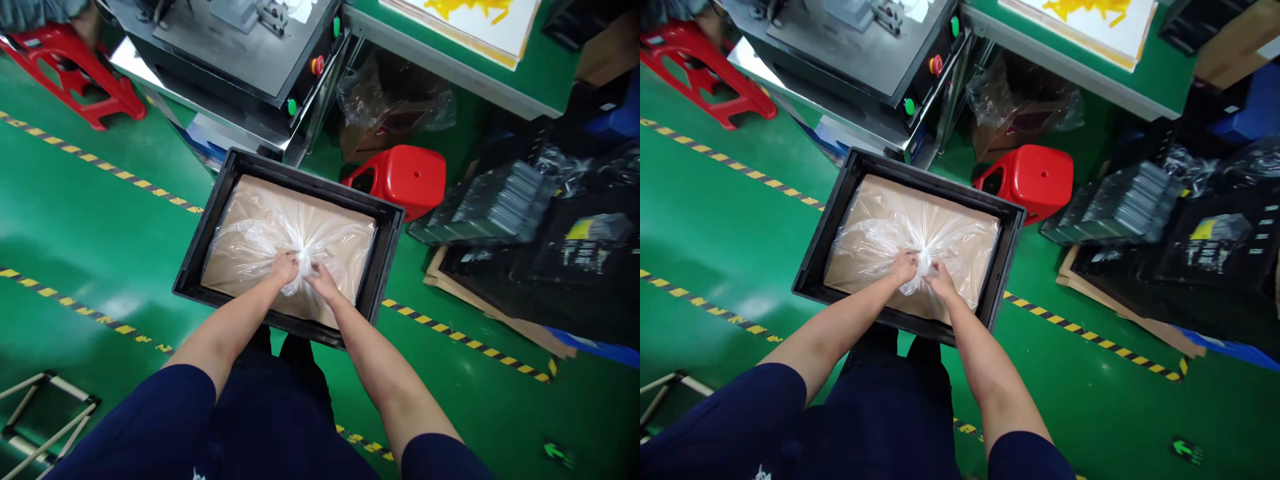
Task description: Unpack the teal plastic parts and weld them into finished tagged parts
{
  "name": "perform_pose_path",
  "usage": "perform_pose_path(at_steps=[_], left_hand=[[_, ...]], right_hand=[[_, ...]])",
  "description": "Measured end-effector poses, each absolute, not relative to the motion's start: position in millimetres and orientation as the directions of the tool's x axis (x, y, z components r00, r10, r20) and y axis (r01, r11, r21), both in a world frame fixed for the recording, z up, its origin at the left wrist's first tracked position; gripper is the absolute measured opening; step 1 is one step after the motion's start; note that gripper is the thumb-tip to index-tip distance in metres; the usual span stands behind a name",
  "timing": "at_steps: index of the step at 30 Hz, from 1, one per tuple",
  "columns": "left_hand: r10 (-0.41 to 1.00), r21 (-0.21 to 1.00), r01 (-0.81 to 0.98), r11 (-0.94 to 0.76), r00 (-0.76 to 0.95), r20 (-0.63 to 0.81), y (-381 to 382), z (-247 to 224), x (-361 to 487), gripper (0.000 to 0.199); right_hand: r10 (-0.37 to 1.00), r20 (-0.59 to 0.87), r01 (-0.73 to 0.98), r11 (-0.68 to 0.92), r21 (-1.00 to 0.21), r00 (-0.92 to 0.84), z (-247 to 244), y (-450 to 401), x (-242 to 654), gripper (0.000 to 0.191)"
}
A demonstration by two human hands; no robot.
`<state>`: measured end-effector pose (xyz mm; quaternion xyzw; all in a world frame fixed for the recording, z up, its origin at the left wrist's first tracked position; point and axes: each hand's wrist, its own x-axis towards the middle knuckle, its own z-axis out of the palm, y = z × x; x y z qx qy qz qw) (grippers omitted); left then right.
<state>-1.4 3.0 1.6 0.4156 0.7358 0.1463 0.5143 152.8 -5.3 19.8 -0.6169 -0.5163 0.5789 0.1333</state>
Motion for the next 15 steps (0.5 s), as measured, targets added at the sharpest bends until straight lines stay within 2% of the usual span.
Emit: perform_pose_path(at_steps=[7, 11, 15], left_hand=[[0.820, 0.669, 0.558, 0.491, -0.036, -0.571, 1, 11, -10, 0.019], [0.840, 0.688, 0.575, 0.443, 0.002, -0.543, 1, 18, -14, 0.010], [0.849, 0.697, 0.582, 0.420, 0.020, -0.528, 0, 21, -13, 0.009]], right_hand=[[0.705, -0.662, 0.362, -0.564, -0.742, -0.256, 23, -8, 151, 0.025], [0.720, -0.675, 0.300, -0.616, -0.728, -0.160, 27, 1, 151, 0.035], [0.705, -0.703, 0.274, -0.660, -0.699, -0.094, 24, 15, 140, 0.035]])
